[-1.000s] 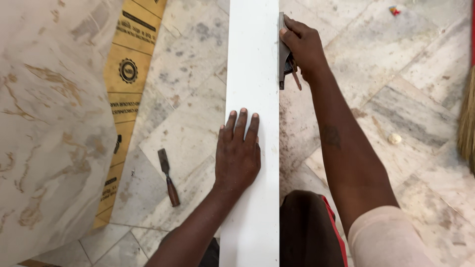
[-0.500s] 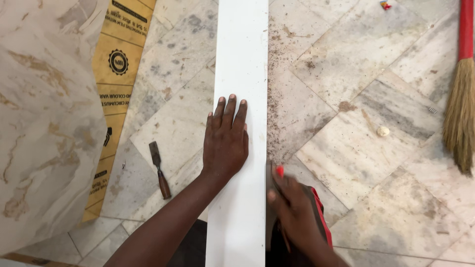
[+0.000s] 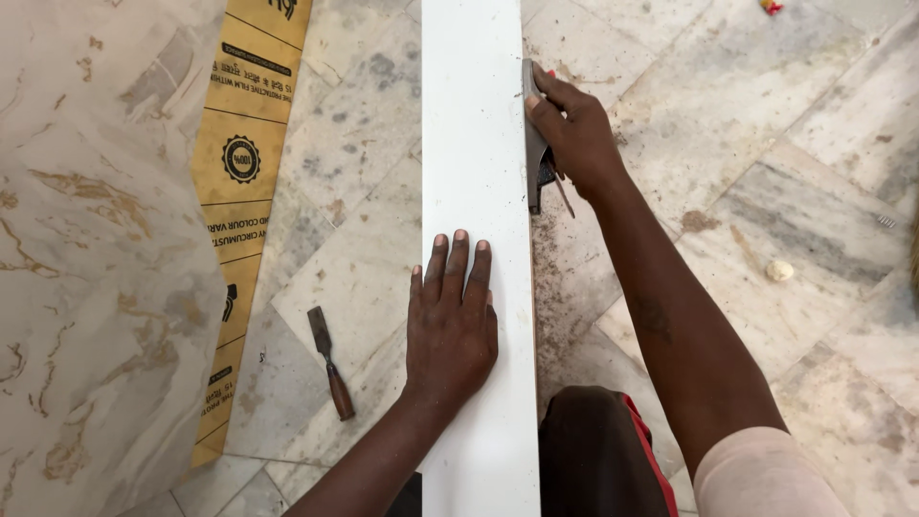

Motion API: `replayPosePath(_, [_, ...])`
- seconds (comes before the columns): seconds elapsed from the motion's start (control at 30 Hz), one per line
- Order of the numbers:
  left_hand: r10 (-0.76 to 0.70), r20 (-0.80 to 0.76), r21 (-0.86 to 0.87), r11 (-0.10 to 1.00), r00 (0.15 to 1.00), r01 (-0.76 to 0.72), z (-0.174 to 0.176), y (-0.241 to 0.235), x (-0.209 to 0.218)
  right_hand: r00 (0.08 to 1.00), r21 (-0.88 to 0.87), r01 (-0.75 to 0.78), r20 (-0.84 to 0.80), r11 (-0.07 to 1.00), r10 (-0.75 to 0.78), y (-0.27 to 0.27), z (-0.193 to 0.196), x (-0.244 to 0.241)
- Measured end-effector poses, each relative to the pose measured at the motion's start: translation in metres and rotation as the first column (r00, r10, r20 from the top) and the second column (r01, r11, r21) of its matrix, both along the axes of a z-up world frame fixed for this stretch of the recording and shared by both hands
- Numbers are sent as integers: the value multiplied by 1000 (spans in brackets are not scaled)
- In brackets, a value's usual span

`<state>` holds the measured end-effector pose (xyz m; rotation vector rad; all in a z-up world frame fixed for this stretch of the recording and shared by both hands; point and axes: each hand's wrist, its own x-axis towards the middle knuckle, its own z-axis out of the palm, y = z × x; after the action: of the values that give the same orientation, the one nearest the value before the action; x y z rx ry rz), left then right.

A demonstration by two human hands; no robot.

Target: The person is sanding a long, white-painted wooden plank using a sanding block. They hold the plank with one hand and move the sanding block back and forth along the surface and edges to smooth it.

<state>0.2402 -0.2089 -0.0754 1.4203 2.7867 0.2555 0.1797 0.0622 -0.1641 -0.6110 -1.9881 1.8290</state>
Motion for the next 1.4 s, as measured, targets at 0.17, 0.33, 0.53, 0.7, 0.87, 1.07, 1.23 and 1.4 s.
replayPosePath(0.17, [-13,-54,15,1000,998,14,-7,2,-6,996,-61,-20,83,998,25,0,12,3])
replayPosePath(0.33, [-36,-116,142,989,993,53,-10,9,-18,940,77,-70,339,995,40,-64,11,93])
replayPosePath(0.53, [68,-7,153,986,998,-66,-19,65,-55,999,19,-41,-7,999,42,-178,35,249])
replayPosePath(0.7, [39,-129,208,978,991,-11,-21,64,-58,989,125,-19,149,992,0,-140,30,191])
replayPosePath(0.87, [37,-99,150,989,994,-22,-19,65,-60,976,153,-12,219,988,-22,-54,26,78])
replayPosePath(1.07, [9,-95,192,981,995,10,-22,65,-58,999,-49,-23,-39,999,21,17,22,-11])
replayPosePath(1.23, [12,-88,210,978,996,6,-24,65,-65,999,-81,-40,-9,996,39,24,21,-26])
replayPosePath(1.4, [40,-45,189,981,998,-31,-27,69,-66,964,165,-65,265,984,20,-40,20,70])
